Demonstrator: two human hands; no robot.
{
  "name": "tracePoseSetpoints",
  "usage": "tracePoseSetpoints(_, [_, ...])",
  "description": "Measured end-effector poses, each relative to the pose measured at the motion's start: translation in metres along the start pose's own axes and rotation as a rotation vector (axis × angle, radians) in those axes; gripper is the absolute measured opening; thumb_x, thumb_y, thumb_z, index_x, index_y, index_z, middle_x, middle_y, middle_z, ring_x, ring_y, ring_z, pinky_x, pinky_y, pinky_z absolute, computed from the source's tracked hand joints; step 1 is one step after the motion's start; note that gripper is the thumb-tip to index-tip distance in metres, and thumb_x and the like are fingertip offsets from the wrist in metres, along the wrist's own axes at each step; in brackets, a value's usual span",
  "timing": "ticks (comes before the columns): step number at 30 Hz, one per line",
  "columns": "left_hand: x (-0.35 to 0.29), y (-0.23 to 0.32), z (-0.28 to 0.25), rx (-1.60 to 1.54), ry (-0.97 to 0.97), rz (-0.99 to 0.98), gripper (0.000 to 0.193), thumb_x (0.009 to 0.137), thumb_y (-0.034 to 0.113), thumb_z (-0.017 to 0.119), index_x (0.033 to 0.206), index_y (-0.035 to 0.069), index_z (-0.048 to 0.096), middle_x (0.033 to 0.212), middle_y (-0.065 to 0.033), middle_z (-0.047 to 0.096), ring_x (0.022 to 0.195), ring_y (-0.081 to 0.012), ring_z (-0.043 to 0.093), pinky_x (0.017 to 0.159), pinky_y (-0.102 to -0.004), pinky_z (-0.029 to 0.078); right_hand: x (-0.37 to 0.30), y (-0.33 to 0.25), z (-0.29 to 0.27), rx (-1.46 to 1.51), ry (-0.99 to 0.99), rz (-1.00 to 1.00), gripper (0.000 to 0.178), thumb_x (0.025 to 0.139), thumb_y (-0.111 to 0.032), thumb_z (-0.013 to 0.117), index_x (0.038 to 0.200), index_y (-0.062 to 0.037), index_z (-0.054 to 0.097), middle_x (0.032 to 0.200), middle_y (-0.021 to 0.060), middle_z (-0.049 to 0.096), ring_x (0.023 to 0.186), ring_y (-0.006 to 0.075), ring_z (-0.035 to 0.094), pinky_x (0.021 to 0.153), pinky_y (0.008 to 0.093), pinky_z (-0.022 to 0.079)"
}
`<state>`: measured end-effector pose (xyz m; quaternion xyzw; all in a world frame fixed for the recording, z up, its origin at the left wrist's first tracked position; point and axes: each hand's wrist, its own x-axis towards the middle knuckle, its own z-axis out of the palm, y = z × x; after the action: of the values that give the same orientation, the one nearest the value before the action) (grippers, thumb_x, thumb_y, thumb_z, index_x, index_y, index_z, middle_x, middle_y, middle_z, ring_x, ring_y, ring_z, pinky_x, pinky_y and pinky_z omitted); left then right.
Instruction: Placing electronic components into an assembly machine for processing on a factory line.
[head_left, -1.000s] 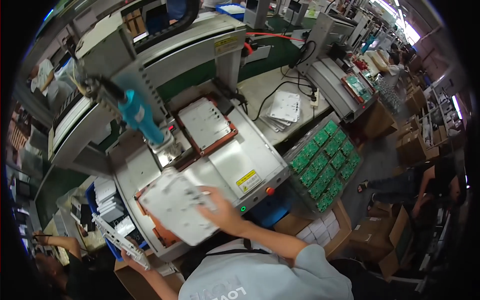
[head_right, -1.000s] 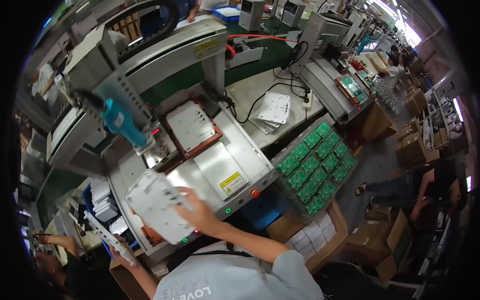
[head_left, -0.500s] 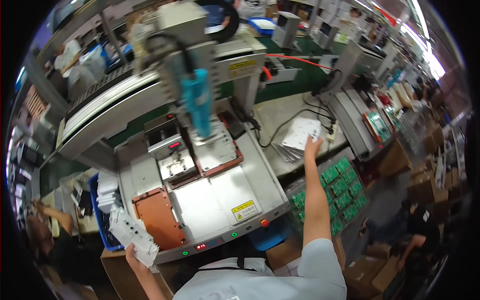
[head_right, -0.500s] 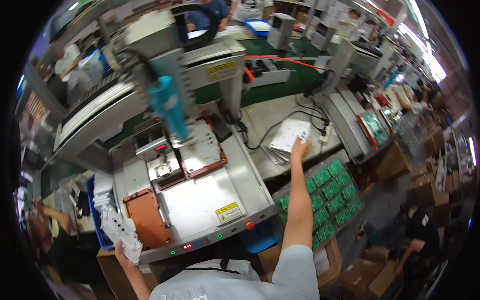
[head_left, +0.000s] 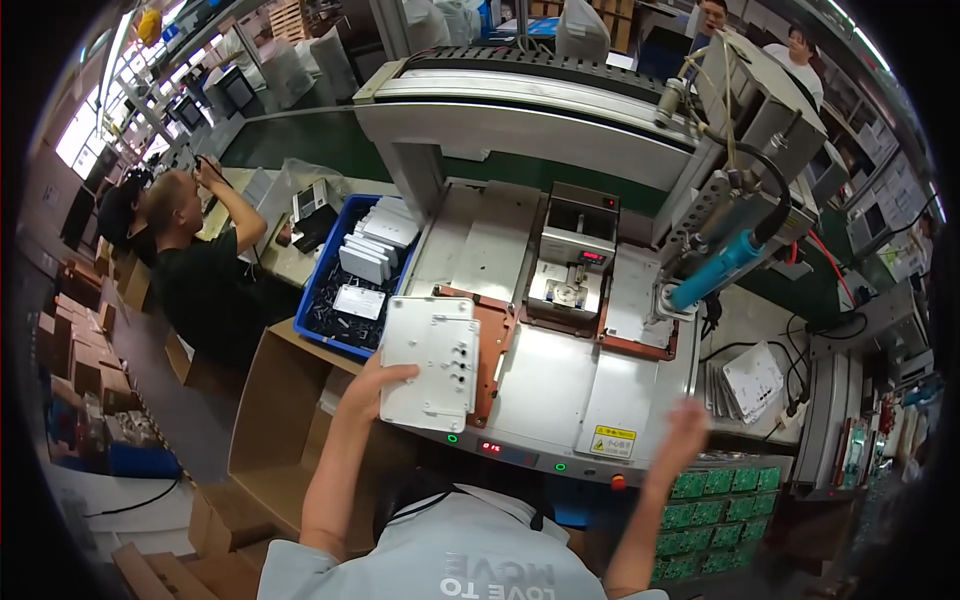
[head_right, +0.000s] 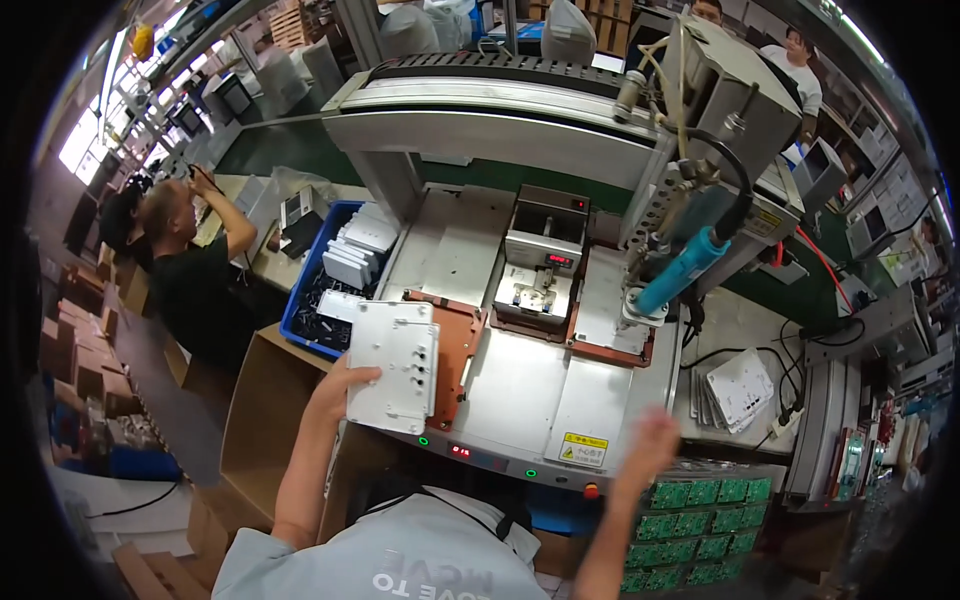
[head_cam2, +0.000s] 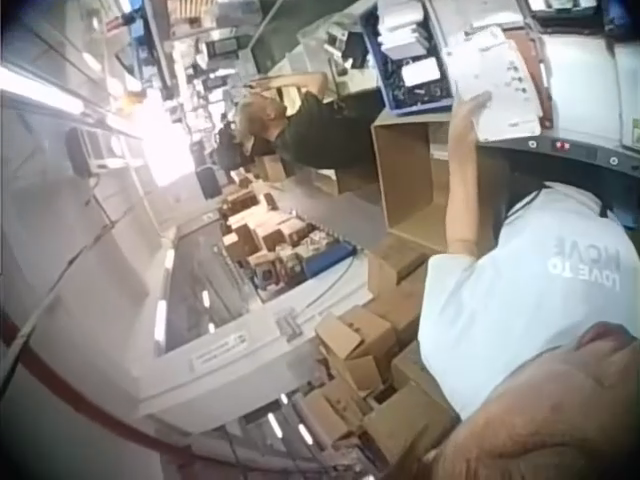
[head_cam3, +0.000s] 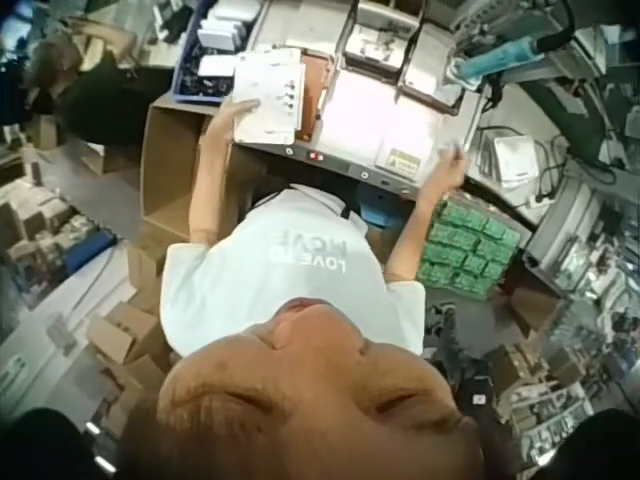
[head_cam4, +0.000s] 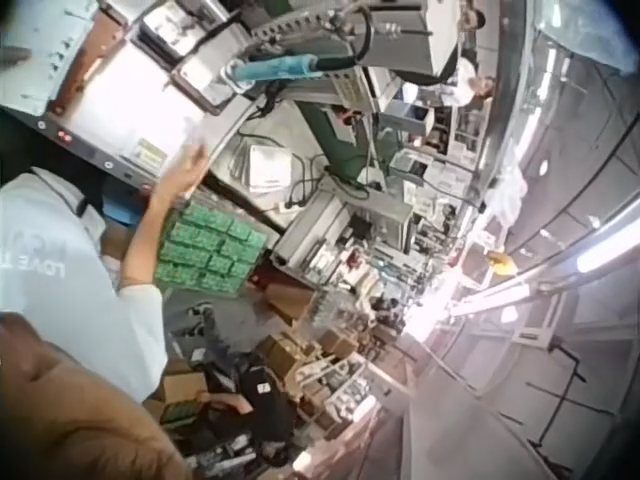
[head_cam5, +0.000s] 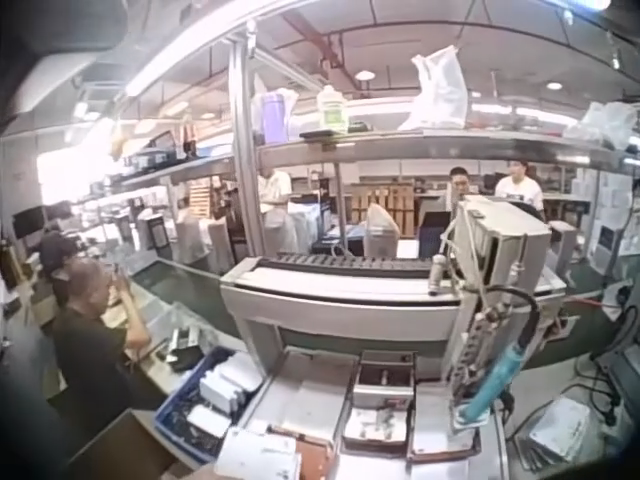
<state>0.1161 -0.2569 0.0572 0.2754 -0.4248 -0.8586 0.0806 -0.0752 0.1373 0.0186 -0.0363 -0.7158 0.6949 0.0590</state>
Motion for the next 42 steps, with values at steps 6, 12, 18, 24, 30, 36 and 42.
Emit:
tracePoseSetpoints(6, [0.017, -0.008, 0.016, 0.169, -0.214, -0.163, 0.071, 0.070, 0.003, 0.074, 0.132, -0.004, 0.040, 0.117, -0.0140, 0.058, 0.108, -0.0214, 0.055, 0.094, -0.0312, 0.042, -0.108, -0.043, 0.144, 0.198, -0.829, 0.313, 0.023, 0.096, -0.014, 0.050, 0.113, 0.0010, 0.054, 0.096, 0.0066, 0.060, 0.088, 0.0102, 0.057, 0.080, 0.0247, 0.046])
tracePoseSetpoints(12, [0.031, -0.030, 0.015, 0.300, -0.138, 0.089, 0.069, 0.079, 0.008, 0.069, 0.138, 0.000, 0.034, 0.123, -0.0132, 0.053, 0.109, -0.0195, 0.053, 0.094, -0.0309, 0.041, -0.103, -0.023, 0.166, 0.125, -0.731, 0.432, 0.025, 0.097, -0.024, 0.050, 0.103, -0.0009, 0.057, 0.090, 0.0007, 0.059, 0.083, 0.0064, 0.054, 0.078, 0.0234, 0.044])
tracePoseSetpoints(18, [0.027, -0.022, -0.002, 1.235, -0.109, 0.692, 0.052, 0.089, 0.020, 0.058, 0.136, 0.007, 0.041, 0.134, -0.0225, 0.041, 0.127, -0.0406, 0.035, 0.107, -0.0456, 0.028, -0.079, 0.011, 0.201, -0.036, -0.719, 0.387, 0.028, 0.095, -0.027, 0.052, 0.099, -0.0010, 0.060, 0.084, -0.0013, 0.059, 0.076, 0.0060, 0.052, 0.071, 0.0227, 0.042])
tracePoseSetpoints(24, [0.028, -0.051, -0.006, 1.560, -0.236, 0.723, 0.058, 0.088, 0.035, 0.059, 0.137, 0.010, 0.040, 0.140, -0.0225, 0.033, 0.130, -0.0472, 0.027, 0.105, -0.0533, 0.027, -0.078, 0.011, 0.212, -0.235, -0.676, 0.348, 0.030, 0.087, -0.028, 0.065, 0.098, -0.0010, 0.061, 0.076, -0.0013, 0.058, 0.068, 0.0055, 0.049, 0.059, 0.0204, 0.038])
tracePoseSetpoints(30, [0.030, -0.058, 0.006, 1.764, -0.143, 0.806, 0.071, 0.080, 0.048, 0.063, 0.139, 0.017, 0.040, 0.135, -0.0258, 0.036, 0.125, -0.0491, 0.033, 0.101, -0.0557, 0.032, -0.079, 0.032, 0.210, -0.120, -0.616, 0.570, 0.036, 0.084, -0.030, 0.070, 0.100, -0.0001, 0.057, 0.079, 0.0021, 0.060, 0.070, 0.0076, 0.052, 0.061, 0.0214, 0.040])
tracePoseSetpoints(36, [0.038, -0.082, 0.017, 1.996, -0.069, 0.793, 0.078, 0.071, 0.049, 0.070, 0.139, 0.023, 0.041, 0.134, -0.0330, 0.034, 0.121, -0.0545, 0.035, 0.095, -0.0602, 0.036, -0.104, 0.041, 0.197, 0.008, -0.516, 0.290, 0.028, 0.087, -0.023, 0.066, 0.102, -0.0025, 0.054, 0.081, 0.0055, 0.061, 0.072, 0.0092, 0.056, 0.062, 0.0236, 0.045])
tracePoseSetpoints(42, [0.034, -0.071, 0.002, 2.046, -0.062, 0.743, 0.077, 0.071, 0.048, 0.071, 0.138, 0.022, 0.042, 0.132, -0.0345, 0.036, 0.119, -0.0555, 0.037, 0.094, -0.0606, 0.036, -0.116, -0.021, 0.123, -0.471, -0.107, -0.304, 0.013, 0.085, -0.006, 0.063, 0.096, -0.0016, 0.064, 0.086, 0.0106, 0.065, 0.068, 0.0175, 0.060, 0.064, 0.0287, 0.048])
